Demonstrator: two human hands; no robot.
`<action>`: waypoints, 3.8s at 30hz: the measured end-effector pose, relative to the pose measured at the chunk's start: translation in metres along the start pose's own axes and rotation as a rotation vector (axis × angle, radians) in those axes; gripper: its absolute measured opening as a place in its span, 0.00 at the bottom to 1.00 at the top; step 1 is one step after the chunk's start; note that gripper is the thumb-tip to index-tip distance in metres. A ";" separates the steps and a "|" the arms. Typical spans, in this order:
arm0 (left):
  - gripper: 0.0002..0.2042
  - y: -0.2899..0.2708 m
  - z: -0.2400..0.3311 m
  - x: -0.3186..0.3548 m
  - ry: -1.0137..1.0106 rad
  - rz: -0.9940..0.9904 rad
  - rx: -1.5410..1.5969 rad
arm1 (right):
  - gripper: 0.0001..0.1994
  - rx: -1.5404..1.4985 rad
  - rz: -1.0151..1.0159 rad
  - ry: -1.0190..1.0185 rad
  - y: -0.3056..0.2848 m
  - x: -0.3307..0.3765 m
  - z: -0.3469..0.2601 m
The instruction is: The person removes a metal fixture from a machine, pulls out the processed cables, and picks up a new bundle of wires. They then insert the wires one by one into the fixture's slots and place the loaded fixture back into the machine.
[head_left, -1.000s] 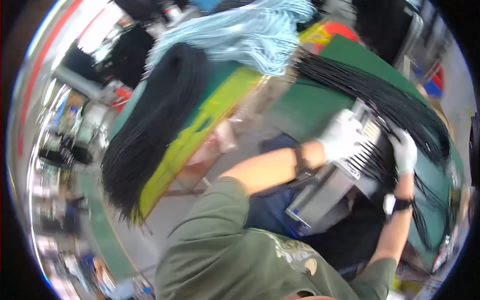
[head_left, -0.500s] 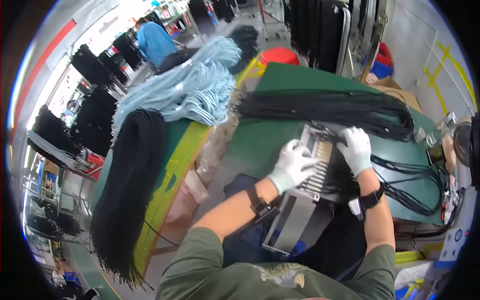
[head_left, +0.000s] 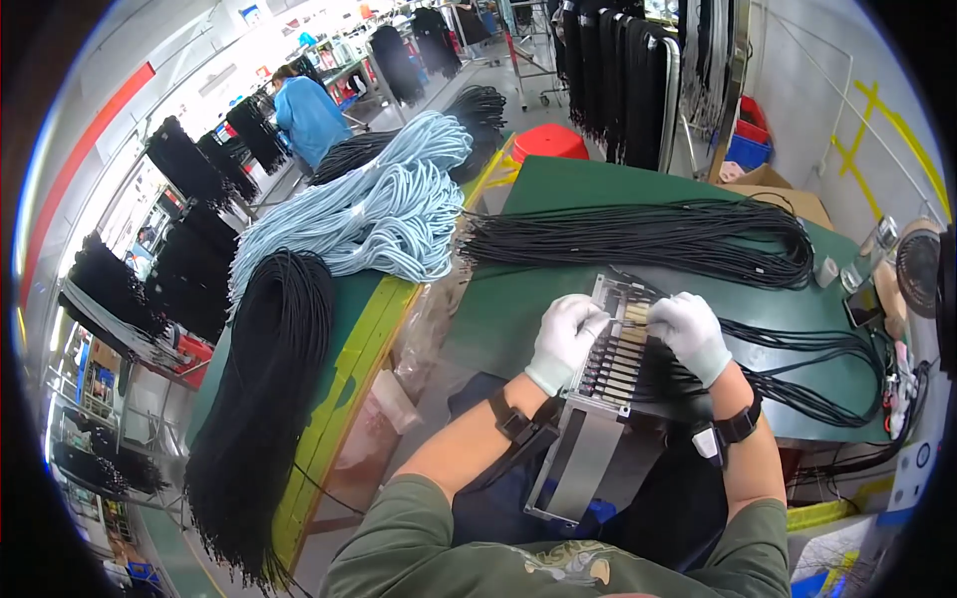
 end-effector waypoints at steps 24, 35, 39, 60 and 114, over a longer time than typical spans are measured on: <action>0.08 -0.008 -0.018 -0.004 -0.035 -0.079 -0.138 | 0.05 -0.144 -0.176 0.271 0.014 0.011 0.020; 0.11 -0.002 -0.031 -0.002 -0.142 -0.133 -0.153 | 0.04 0.193 -0.183 0.106 0.005 0.010 0.010; 0.11 -0.003 -0.030 -0.002 -0.118 -0.134 -0.147 | 0.03 0.219 -0.204 0.093 0.008 0.011 0.011; 0.13 0.033 0.003 0.009 0.240 -0.275 -0.414 | 0.07 0.436 -0.013 0.184 0.007 -0.003 0.061; 0.11 0.000 -0.030 -0.009 -0.139 -0.140 -0.262 | 0.08 0.255 -0.185 0.145 0.016 0.007 0.028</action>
Point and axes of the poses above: each hand's wrist, its own x-axis away from the middle knuckle, its own y-axis out of the palm, z = x × y, the point moved 6 cm from there along -x, towards the middle knuckle, and after that the axes turned 3 degrees about -x, right-handed, at the moved point
